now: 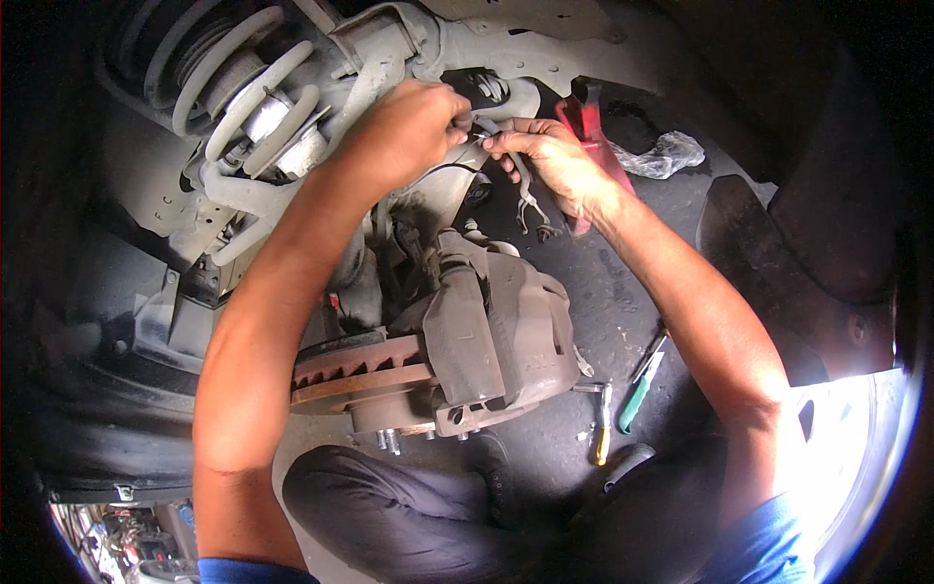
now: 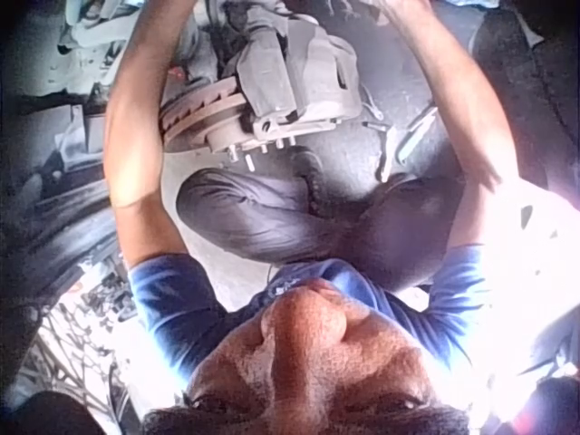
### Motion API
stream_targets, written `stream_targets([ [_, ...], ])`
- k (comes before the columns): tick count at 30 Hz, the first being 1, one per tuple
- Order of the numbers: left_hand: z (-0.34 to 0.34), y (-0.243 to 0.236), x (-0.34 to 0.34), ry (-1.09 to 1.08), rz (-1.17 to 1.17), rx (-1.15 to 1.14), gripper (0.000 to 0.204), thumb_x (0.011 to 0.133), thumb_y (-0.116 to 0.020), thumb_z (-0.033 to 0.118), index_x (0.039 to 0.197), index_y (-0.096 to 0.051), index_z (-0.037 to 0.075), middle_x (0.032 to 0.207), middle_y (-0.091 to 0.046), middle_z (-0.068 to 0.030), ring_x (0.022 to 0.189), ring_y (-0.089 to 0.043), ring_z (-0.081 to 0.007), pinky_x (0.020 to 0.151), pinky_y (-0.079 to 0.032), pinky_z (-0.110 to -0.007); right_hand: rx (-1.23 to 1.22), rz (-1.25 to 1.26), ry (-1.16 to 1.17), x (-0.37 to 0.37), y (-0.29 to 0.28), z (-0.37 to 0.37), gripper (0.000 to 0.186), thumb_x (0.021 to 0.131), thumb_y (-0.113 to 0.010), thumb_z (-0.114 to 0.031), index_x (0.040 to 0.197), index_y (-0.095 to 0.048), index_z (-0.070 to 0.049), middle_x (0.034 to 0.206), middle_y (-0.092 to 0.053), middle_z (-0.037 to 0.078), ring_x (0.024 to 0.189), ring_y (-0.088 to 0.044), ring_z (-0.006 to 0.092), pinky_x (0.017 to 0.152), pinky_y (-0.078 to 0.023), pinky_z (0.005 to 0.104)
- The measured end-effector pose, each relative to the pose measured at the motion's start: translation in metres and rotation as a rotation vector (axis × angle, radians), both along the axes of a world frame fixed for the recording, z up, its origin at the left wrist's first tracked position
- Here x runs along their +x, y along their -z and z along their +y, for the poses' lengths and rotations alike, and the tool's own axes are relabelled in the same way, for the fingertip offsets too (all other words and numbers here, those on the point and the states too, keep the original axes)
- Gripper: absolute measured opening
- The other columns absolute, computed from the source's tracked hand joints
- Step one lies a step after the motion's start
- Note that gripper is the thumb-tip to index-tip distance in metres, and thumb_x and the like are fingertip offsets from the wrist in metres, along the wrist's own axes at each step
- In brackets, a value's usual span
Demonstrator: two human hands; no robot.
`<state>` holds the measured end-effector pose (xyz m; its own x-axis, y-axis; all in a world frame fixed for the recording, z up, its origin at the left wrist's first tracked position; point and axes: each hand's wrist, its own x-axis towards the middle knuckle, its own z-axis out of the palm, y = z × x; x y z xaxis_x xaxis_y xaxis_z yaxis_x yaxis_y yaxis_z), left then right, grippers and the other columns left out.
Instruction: The recorder is inspecting and manipulating a brake line near a car's brake assembly using pliers.
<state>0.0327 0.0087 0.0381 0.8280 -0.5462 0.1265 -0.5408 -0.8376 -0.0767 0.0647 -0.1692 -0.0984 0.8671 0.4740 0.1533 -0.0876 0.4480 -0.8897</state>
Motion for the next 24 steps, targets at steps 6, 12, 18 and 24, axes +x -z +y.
stream_targets([
  [6, -0.006, 0.005, -0.002, 0.187, -0.207, 0.195, 0.029, 0.086, -0.075, 0.01, 0.113, -0.068, 0.001, 0.107, -0.067, -0.0169, 0.101, -0.067, -0.0373, 0.088, -0.055, -0.048, 0.019, 0.176, -0.095, 0.002, 0.0, -0.002, 0.011, 0.093, -0.073, -0.016, 0.093, -0.072, -0.005, 0.082, -0.062, -0.001, 0.07, -0.053, 0.0094, 0.065, -0.044, 0.0258],
  [12, -0.005, 0.009, -0.004, 0.253, -0.259, 0.288, 0.029, 0.087, -0.072, 0.011, 0.114, -0.067, 0.002, 0.11, -0.065, -0.0137, 0.108, -0.065, -0.0353, 0.092, -0.055, -0.046, 0.094, 0.261, -0.154, 0.003, -0.003, -0.001, 0.011, 0.088, -0.076, -0.012, 0.086, -0.069, -0.005, 0.08, -0.06, 0.0, 0.067, -0.051, 0.0103, 0.058, -0.042, 0.0267],
  [18, -0.01, 0.003, -0.007, 0.209, -0.188, 0.248, 0.027, 0.087, -0.071, 0.01, 0.112, -0.071, 0.0, 0.109, -0.068, -0.0166, 0.108, -0.066, -0.0344, 0.091, -0.055, -0.045, 0.093, 0.235, -0.108, 0.0, -0.007, 0.0, 0.013, 0.085, -0.08, -0.011, 0.084, -0.068, -0.005, 0.077, -0.06, 0.001, 0.064, -0.052, 0.0103, 0.054, -0.041, 0.0265],
  [24, -0.017, 0.006, -0.006, -0.208, -0.048, -0.118, 0.025, 0.083, -0.072, 0.016, 0.099, -0.075, -0.003, 0.09, -0.074, -0.0196, 0.082, -0.074, -0.0307, 0.078, -0.057, -0.04, -0.073, -0.066, 0.164, 0.001, -0.003, 0.011, 0.015, 0.087, -0.08, -0.01, 0.095, -0.07, -0.003, 0.087, -0.068, 0.003, 0.078, -0.057, 0.0099, 0.072, -0.047, 0.0282],
])
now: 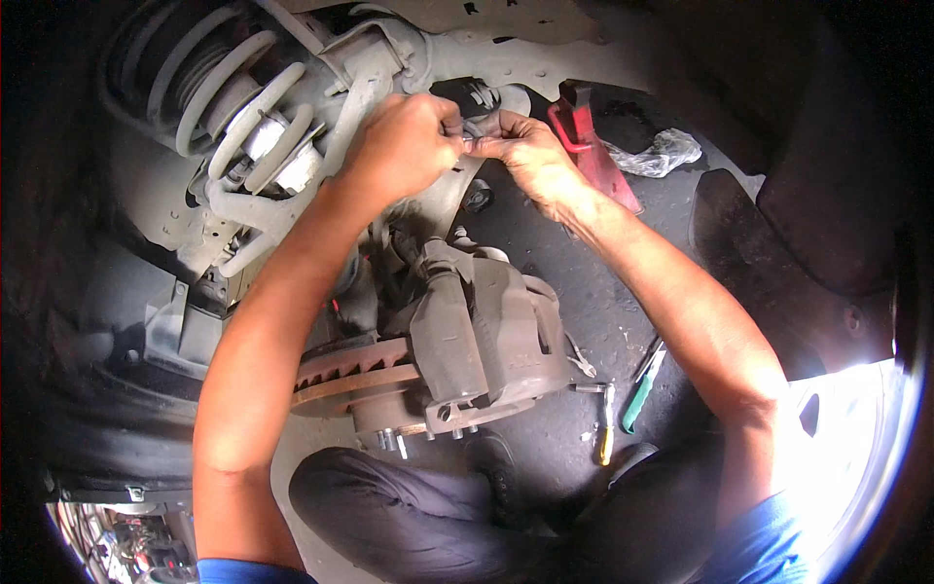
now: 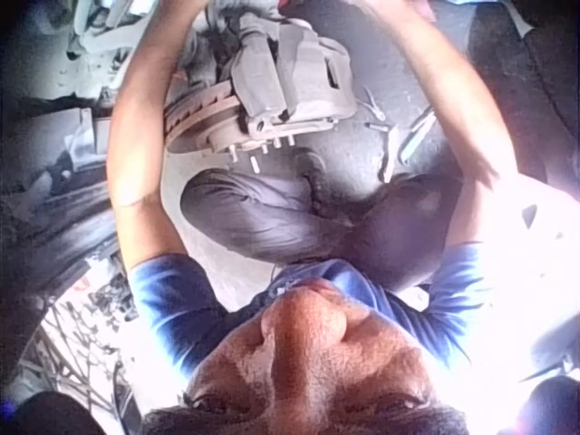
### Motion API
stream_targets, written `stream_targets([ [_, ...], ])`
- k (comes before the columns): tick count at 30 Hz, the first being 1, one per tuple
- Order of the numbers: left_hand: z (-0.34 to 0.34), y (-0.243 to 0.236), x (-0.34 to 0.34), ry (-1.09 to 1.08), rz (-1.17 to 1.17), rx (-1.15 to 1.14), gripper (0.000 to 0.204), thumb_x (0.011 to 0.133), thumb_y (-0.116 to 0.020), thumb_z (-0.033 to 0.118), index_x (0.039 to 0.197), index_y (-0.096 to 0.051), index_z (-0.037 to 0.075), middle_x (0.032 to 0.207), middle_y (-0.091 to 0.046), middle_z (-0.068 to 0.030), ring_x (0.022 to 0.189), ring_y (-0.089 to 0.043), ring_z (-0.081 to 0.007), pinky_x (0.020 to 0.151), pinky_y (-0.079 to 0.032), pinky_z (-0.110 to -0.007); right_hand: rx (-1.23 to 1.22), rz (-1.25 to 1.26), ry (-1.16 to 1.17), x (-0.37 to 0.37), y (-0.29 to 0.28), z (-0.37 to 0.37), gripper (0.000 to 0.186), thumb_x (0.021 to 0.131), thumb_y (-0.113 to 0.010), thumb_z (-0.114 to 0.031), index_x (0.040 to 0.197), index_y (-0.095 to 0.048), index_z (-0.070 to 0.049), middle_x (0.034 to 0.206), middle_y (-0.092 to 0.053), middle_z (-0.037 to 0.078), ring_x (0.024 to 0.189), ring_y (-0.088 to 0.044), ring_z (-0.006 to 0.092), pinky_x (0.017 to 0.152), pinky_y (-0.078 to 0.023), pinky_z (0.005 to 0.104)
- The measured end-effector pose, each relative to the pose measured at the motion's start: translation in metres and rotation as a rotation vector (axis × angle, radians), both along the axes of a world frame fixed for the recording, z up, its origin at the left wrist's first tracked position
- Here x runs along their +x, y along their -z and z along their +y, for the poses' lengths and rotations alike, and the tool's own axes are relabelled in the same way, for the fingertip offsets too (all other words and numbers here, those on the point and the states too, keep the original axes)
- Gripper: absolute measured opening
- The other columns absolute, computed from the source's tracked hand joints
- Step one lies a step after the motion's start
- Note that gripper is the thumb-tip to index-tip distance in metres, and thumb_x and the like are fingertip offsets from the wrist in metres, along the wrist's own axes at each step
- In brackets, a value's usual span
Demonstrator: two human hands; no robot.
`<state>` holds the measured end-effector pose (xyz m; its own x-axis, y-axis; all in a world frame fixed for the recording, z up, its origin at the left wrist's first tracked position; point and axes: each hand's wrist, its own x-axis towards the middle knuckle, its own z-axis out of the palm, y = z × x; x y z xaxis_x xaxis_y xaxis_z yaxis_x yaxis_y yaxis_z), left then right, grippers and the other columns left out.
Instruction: The recorder is inspecting and manipulating a brake line near a car's brake assembly using pliers.
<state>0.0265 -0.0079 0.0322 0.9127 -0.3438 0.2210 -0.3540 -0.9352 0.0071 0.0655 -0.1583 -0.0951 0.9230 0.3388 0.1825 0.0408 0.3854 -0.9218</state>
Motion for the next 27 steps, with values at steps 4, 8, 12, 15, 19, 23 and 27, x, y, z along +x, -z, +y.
stream_targets([
  [4, 0.0, -0.008, 0.002, -0.075, 0.063, -0.112, 0.023, 0.082, -0.072, 0.016, 0.094, -0.076, -0.003, 0.082, -0.075, -0.016, 0.071, -0.073, -0.0235, 0.068, -0.058, -0.038, 0.026, -0.128, 0.123, -0.01, -0.002, 0.011, 0.015, 0.089, -0.079, -0.009, 0.098, -0.069, -0.001, 0.091, -0.07, 0.005, 0.087, -0.061, 0.0119, 0.079, -0.048, 0.0281],
  [8, 0.001, -0.01, 0.005, -0.228, 0.322, -0.403, 0.019, 0.084, -0.07, 0.014, 0.086, -0.074, -0.005, 0.077, -0.071, -0.0115, 0.065, -0.068, -0.0172, 0.057, -0.057, -0.034, 0.135, -0.154, 0.13, -0.011, 0.002, 0.017, 0.016, 0.09, -0.08, -0.009, 0.099, -0.069, -0.001, 0.09, -0.07, 0.005, 0.084, -0.06, 0.0104, 0.076, -0.048, 0.027],
  [12, 0.003, -0.009, 0.007, -0.243, 0.508, -0.666, 0.018, 0.086, -0.07, 0.011, 0.089, -0.072, -0.006, 0.077, -0.068, -0.0094, 0.063, -0.063, -0.0153, 0.054, -0.058, -0.033, 0.12, -0.181, 0.122, -0.006, 0.007, 0.014, 0.018, 0.09, -0.082, -0.01, 0.1, -0.07, -0.002, 0.089, -0.07, 0.003, 0.083, -0.06, 0.0088, 0.075, -0.048, 0.0258],
  [15, 0.006, -0.006, 0.007, -0.191, 0.532, -0.619, 0.017, 0.089, -0.07, 0.009, 0.098, -0.071, -0.006, 0.079, -0.068, -0.0088, 0.064, -0.063, -0.0147, 0.054, -0.059, -0.034, 0.139, -0.185, 0.099, -0.003, 0.009, 0.012, 0.018, 0.089, -0.082, -0.01, 0.101, -0.071, -0.002, 0.092, -0.072, 0.004, 0.084, -0.061, 0.009, 0.076, -0.048, 0.026],
  [19, 0.015, -0.003, 0.004, -0.071, 0.467, -0.536, 0.016, 0.092, -0.069, 0.006, 0.102, -0.07, -0.006, 0.079, -0.067, -0.0085, 0.065, -0.064, -0.0145, 0.053, -0.058, -0.031, 0.124, -0.098, 0.038, -0.005, 0.001, 0.008, 0.022, 0.088, -0.083, -0.01, 0.105, -0.072, -0.002, 0.094, -0.073, 0.006, 0.084, -0.063, 0.0098, 0.076, -0.049, 0.026],
  [23, 0.015, -0.001, 0.004, 0.051, 0.207, -0.211, 0.019, 0.09, -0.072, 0.005, 0.106, -0.068, -0.004, 0.086, -0.068, -0.0166, 0.068, -0.068, -0.0238, 0.064, -0.058, -0.04, 0.097, 0.063, 0.027, -0.009, -0.001, 0.004, 0.026, 0.088, -0.082, -0.012, 0.108, -0.072, 0.001, 0.093, -0.074, 0.006, 0.081, -0.064, 0.0105, 0.072, -0.05, 0.0269],
  [27, 0.015, 0.0, 0.009, 0.296, -0.108, 0.023, 0.025, 0.086, -0.076, 0.008, 0.108, -0.069, -0.002, 0.099, -0.069, -0.0213, 0.086, -0.071, -0.0381, 0.082, -0.054, -0.047, 0.117, 0.089, -0.022, 0.002, 0.008, 0.003, 0.027, 0.088, -0.082, -0.015, 0.108, -0.073, 0.001, 0.086, -0.072, 0.002, 0.07, -0.061, 0.0079, 0.06, -0.048, 0.0239],
])
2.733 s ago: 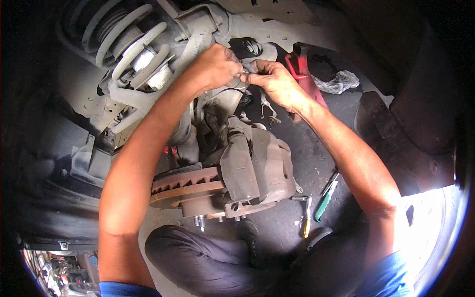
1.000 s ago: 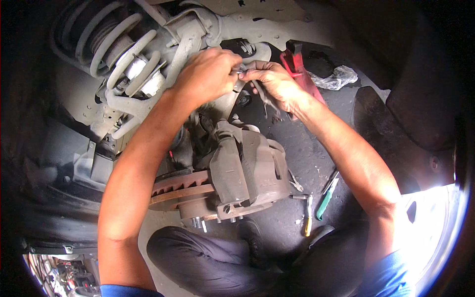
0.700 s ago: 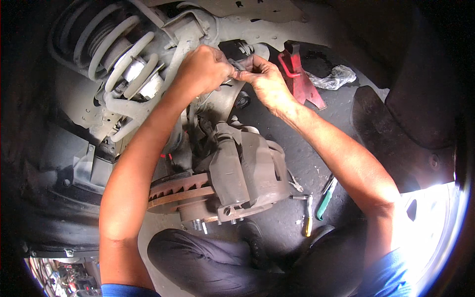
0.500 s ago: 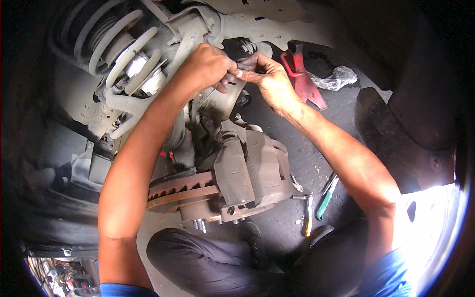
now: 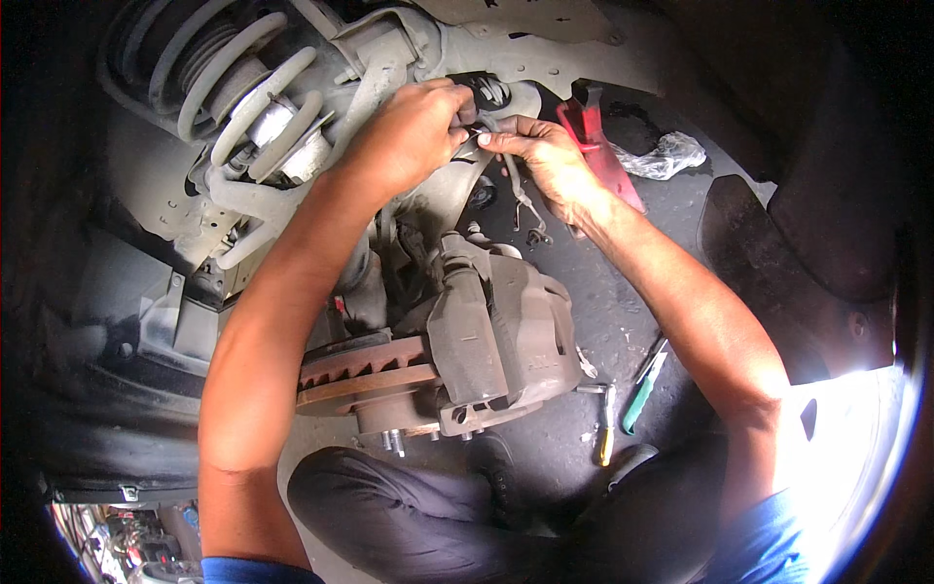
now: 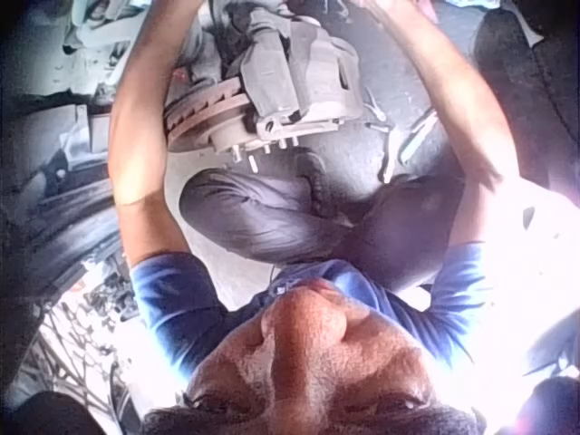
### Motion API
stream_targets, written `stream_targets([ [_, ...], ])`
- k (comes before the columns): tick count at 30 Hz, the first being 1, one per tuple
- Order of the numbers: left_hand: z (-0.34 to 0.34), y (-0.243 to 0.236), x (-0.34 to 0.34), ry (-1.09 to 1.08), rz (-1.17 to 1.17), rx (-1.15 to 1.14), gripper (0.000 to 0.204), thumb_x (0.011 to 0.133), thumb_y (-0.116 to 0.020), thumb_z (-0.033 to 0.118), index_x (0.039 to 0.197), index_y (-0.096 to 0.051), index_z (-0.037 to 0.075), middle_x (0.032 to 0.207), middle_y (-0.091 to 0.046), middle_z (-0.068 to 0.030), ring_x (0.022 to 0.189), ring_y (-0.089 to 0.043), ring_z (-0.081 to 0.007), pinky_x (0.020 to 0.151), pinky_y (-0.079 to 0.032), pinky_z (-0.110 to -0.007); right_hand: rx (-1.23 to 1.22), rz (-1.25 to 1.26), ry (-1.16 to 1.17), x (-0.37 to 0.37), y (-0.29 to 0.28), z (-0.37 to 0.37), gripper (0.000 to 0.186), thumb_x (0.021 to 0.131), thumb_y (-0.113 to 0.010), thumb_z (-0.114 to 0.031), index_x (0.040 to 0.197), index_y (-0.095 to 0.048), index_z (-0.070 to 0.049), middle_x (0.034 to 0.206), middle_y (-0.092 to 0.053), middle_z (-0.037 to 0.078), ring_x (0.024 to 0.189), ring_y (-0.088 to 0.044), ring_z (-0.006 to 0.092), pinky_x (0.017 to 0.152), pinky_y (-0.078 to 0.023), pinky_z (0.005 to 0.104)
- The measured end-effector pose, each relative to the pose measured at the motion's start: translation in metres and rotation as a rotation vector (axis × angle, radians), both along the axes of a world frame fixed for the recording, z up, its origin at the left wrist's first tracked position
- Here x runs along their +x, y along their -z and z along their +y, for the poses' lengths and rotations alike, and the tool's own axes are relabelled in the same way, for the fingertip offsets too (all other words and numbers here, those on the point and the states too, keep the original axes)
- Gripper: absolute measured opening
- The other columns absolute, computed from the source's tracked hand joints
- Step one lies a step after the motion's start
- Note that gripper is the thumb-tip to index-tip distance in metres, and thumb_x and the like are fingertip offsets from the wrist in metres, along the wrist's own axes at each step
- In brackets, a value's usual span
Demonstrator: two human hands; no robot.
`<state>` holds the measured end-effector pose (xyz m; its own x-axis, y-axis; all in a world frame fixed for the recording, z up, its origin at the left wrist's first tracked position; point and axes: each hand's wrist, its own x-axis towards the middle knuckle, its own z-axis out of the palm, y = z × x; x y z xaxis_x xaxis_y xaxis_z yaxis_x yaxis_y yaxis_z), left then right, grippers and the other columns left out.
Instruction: The recorder is inspecting and manipulating a brake line near a car's brake assembly using pliers.
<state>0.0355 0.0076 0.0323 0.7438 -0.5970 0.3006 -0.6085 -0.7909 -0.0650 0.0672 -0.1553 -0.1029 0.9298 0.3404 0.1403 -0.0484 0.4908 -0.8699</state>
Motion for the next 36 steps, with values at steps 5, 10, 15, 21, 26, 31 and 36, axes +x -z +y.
stream_targets([
  [5, -0.002, 0.0, -0.002, -0.041, -0.012, 0.064, 0.024, 0.086, -0.077, 0.011, 0.106, -0.071, -0.002, 0.103, -0.071, -0.0194, 0.097, -0.069, -0.0407, 0.084, -0.054, -0.046, 0.008, 0.034, -0.028, 0.002, 0.003, 0.0, 0.025, 0.087, -0.083, -0.017, 0.105, -0.074, -0.001, 0.079, -0.067, -0.001, 0.063, -0.057, 0.0051, 0.055, -0.044, 0.0202],
  [10, -0.005, 0.0, -0.005, -0.101, 0.002, 0.09, 0.025, 0.086, -0.077, 0.014, 0.106, -0.072, -0.001, 0.105, -0.071, -0.0199, 0.099, -0.069, -0.0409, 0.085, -0.054, -0.047, 0.021, 0.044, -0.052, 0.003, 0.006, -0.001, 0.025, 0.087, -0.084, -0.018, 0.104, -0.075, -0.002, 0.076, -0.064, -0.004, 0.062, -0.056, 0.0045, 0.055, -0.045, 0.0201],
  [15, -0.006, 0.001, -0.006, -0.261, 0.049, 0.029, 0.026, 0.088, -0.078, 0.019, 0.104, -0.074, -0.001, 0.102, -0.073, -0.0205, 0.094, -0.071, -0.0415, 0.085, -0.055, -0.048, 0.045, 0.031, -0.096, 0.0, 0.003, -0.002, 0.025, 0.088, -0.083, -0.018, 0.105, -0.075, -0.002, 0.082, -0.068, -0.002, 0.065, -0.057, 0.0042, 0.058, -0.047, 0.0201],
  [21, -0.008, -0.005, -0.008, -0.232, 0.176, -0.085, 0.027, 0.088, -0.076, 0.02, 0.102, -0.074, -0.003, 0.086, -0.072, -0.0254, 0.085, -0.072, -0.0413, 0.078, -0.055, -0.047, 0.053, 0.063, -0.143, -0.002, 0.0, -0.008, 0.019, 0.093, -0.078, -0.015, 0.104, -0.073, 0.0, 0.095, -0.071, 0.003, 0.081, -0.06, 0.0082, 0.073, -0.05, 0.0234],
  [26, -0.009, -0.002, -0.007, -0.208, 0.126, -0.039, 0.026, 0.089, -0.074, 0.018, 0.103, -0.073, -0.004, 0.077, -0.069, -0.0247, 0.075, -0.073, -0.0336, 0.075, -0.055, -0.045, 0.063, 0.063, -0.121, 0.0, 0.001, -0.005, 0.022, 0.089, -0.082, -0.015, 0.105, -0.073, -0.002, 0.086, -0.071, 0.0, 0.065, -0.058, 0.0053, 0.058, -0.046, 0.0206],
  [31, -0.008, -0.001, -0.005, -0.247, 0.105, -0.005, 0.027, 0.092, -0.071, 0.019, 0.105, -0.073, -0.005, 0.075, -0.069, -0.0217, 0.07, -0.072, -0.0237, 0.066, -0.056, -0.04, 0.093, 0.07, -0.165, -0.001, -0.004, -0.011, 0.017, 0.092, -0.079, -0.018, 0.102, -0.075, -0.005, 0.089, -0.072, 0.0, 0.066, -0.059, 0.0058, 0.06, -0.046, 0.0213],
  [36, -0.003, -0.003, 0.0, -0.535, 0.614, -0.499, 0.029, 0.097, -0.068, 0.022, 0.099, -0.069, -0.007, 0.074, -0.064, -0.0054, 0.055, -0.058, -0.0124, 0.044, -0.049, -0.032, -0.041, -0.174, -0.081, -0.005, -0.008, -0.013, 0.019, 0.093, -0.078, -0.016, 0.108, -0.075, -0.004, 0.093, -0.073, 0.0, 0.081, -0.061, 0.007, 0.075, -0.048, 0.0235],
])
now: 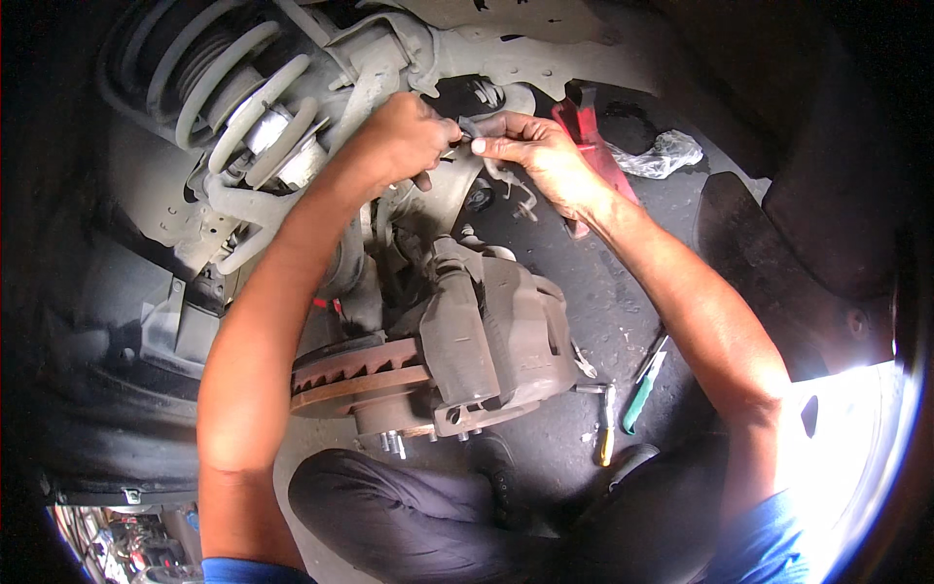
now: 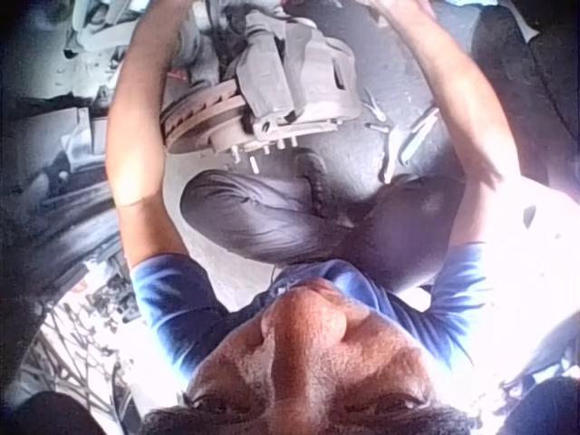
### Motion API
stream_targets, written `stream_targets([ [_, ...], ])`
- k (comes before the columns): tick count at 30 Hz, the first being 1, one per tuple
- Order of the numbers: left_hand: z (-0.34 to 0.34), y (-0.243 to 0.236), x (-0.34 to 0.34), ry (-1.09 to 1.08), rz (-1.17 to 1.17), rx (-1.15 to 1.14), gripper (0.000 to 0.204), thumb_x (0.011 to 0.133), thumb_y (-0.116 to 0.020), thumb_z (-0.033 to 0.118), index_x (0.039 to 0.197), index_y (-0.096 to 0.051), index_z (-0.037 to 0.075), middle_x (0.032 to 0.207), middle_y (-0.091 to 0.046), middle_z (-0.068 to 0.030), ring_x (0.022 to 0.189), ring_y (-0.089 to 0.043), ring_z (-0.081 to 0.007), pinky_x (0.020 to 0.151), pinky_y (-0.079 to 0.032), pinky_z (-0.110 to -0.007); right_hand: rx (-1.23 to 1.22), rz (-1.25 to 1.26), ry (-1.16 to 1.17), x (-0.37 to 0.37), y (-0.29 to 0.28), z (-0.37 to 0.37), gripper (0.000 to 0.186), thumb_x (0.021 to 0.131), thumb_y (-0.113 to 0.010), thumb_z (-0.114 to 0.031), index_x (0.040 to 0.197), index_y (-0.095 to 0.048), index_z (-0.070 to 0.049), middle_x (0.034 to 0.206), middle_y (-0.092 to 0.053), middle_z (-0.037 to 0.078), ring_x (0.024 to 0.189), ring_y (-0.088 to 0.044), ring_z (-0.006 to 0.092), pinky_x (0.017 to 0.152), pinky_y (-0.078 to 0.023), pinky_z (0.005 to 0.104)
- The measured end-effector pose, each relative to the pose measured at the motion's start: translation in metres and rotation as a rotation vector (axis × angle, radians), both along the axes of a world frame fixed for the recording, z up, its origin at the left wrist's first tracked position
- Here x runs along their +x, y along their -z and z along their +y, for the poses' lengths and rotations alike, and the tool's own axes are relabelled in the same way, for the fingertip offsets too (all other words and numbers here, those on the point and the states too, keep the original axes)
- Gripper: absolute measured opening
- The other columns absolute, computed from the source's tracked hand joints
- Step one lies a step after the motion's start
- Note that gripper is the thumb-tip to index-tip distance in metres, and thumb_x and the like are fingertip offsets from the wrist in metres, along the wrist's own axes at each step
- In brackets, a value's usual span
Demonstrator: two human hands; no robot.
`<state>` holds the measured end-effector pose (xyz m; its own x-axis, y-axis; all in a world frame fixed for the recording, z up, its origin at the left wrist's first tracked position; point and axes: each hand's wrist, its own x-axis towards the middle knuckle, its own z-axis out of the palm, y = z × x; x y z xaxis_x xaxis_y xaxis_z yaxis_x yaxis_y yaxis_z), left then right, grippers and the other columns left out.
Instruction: The recorder is inspecting and manipulating a brake line near a car's brake assembly using pliers.
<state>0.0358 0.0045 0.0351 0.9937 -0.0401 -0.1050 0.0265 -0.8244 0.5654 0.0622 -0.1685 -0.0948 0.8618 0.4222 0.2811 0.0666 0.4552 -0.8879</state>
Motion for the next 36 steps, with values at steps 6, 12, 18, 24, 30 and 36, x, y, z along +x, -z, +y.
stream_targets([
  [6, 0.003, -0.004, 0.0, 0.006, 0.197, -0.213, 0.025, 0.101, -0.065, 0.019, 0.105, -0.069, -0.005, 0.076, -0.062, -0.0027, 0.06, -0.056, -0.0112, 0.047, -0.05, -0.03, -0.14, -0.179, 0.117, -0.001, -0.004, -0.006, 0.024, 0.094, -0.078, -0.014, 0.114, -0.074, -0.002, 0.101, -0.073, 0.003, 0.092, -0.064, 0.0088, 0.086, -0.05, 0.0261],
  [12, 0.014, 0.009, 0.01, 0.202, -0.053, 0.108, 0.028, 0.11, -0.05, 0.019, 0.117, -0.07, 0.001, 0.091, -0.072, -0.0066, 0.084, -0.065, -0.0137, 0.071, -0.056, -0.028, -0.148, -0.001, 0.105, 0.0, -0.005, -0.008, 0.031, 0.096, -0.076, -0.015, 0.122, -0.071, 0.002, 0.11, -0.074, 0.007, 0.103, -0.065, 0.0124, 0.095, -0.05, 0.0293],
  [18, 0.002, 0.002, 0.012, 0.165, 0.135, -0.028, 0.047, 0.109, -0.055, 0.039, 0.12, -0.067, -0.005, 0.105, -0.075, -0.0143, 0.091, -0.071, -0.0184, 0.079, -0.058, -0.03, -0.083, -0.037, 0.085, 0.01, 0.002, -0.006, 0.034, 0.097, -0.075, -0.013, 0.127, -0.068, 0.003, 0.113, -0.074, 0.011, 0.105, -0.066, 0.0137, 0.097, -0.05, 0.0294],
  [24, -0.016, 0.0, 0.033, 0.264, 0.282, 0.058, 0.062, 0.101, -0.065, 0.05, 0.123, -0.065, -0.009, 0.101, -0.075, -0.0167, 0.092, -0.073, -0.0204, 0.073, -0.06, -0.033, -0.034, -0.148, 0.027, 0.015, 0.008, -0.014, 0.028, 0.093, -0.076, -0.005, 0.116, -0.062, 0.002, 0.099, -0.071, 0.006, 0.096, -0.065, 0.0136, 0.096, -0.05, 0.0297],
  [30, -0.011, 0.004, 0.063, 0.394, 0.247, 0.271, 0.041, 0.091, -0.075, 0.035, 0.111, -0.075, -0.001, 0.09, -0.072, -0.007, 0.074, -0.064, -0.0175, 0.067, -0.052, -0.031, -0.575, -0.373, 0.51, 0.007, 0.001, -0.038, 0.059, 0.087, -0.08, -0.035, 0.125, -0.061, 0.005, 0.114, -0.069, 0.027, 0.114, -0.066, 0.0418, 0.101, -0.051, 0.0461],
  [36, -0.024, 0.005, 0.064, 0.423, 0.364, 0.256, 0.03, 0.094, -0.069, 0.026, 0.106, -0.071, -0.001, 0.076, -0.066, -0.0015, 0.06, -0.064, -0.0103, 0.05, -0.046, -0.024, -0.674, -0.109, 0.632, -0.072, 0.089, -0.085, 0.035, 0.095, -0.068, -0.028, 0.108, -0.064, 0.004, 0.105, -0.07, 0.026, 0.104, -0.068, 0.0437, 0.091, -0.053, 0.0508],
])
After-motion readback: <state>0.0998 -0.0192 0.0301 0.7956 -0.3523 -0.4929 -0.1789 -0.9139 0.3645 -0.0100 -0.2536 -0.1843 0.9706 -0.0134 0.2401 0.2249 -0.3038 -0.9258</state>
